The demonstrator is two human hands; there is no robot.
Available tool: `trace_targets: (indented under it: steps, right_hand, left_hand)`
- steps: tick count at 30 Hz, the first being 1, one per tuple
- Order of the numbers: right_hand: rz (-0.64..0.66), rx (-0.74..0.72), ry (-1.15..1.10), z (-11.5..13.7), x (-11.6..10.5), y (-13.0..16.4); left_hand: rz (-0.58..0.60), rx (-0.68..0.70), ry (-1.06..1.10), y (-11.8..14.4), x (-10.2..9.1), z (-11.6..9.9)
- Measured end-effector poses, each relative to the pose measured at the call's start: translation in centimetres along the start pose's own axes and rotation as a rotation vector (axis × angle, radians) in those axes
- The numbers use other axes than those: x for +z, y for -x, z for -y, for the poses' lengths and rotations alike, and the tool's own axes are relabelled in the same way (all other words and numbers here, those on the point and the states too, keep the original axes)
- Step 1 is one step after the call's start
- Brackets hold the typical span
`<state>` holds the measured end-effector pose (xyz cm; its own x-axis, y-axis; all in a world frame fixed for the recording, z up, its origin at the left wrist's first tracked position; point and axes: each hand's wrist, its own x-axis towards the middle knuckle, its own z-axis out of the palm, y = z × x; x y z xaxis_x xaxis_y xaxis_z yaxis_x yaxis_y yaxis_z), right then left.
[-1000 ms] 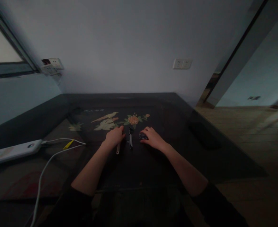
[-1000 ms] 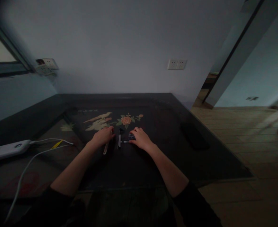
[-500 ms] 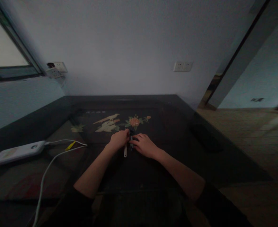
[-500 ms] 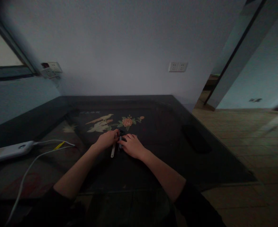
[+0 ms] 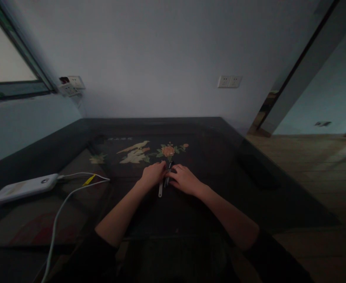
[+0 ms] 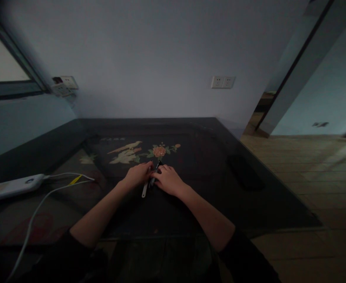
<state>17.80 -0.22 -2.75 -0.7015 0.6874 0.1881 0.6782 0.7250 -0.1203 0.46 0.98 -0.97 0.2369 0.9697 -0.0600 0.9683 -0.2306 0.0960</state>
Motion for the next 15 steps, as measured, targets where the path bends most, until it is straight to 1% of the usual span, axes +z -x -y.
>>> trace_targets:
  steps: [6, 11, 15]
  right_hand:
    - [0.008, -0.008, -0.026, -0.29, -0.18, 0.12]
    - [-0.006, -0.008, -0.027, -0.35, 0.08, -0.04]
    - [-0.012, -0.013, -0.021, -0.35, 0.28, -0.17]
  left_hand:
    - [0.022, 0.002, 0.027, 0.16, -0.06, -0.05]
    - [0.021, 0.012, 0.027, 0.17, -0.13, 0.04]
    - [0.020, -0.030, 0.013, 0.03, -0.18, 0.06]
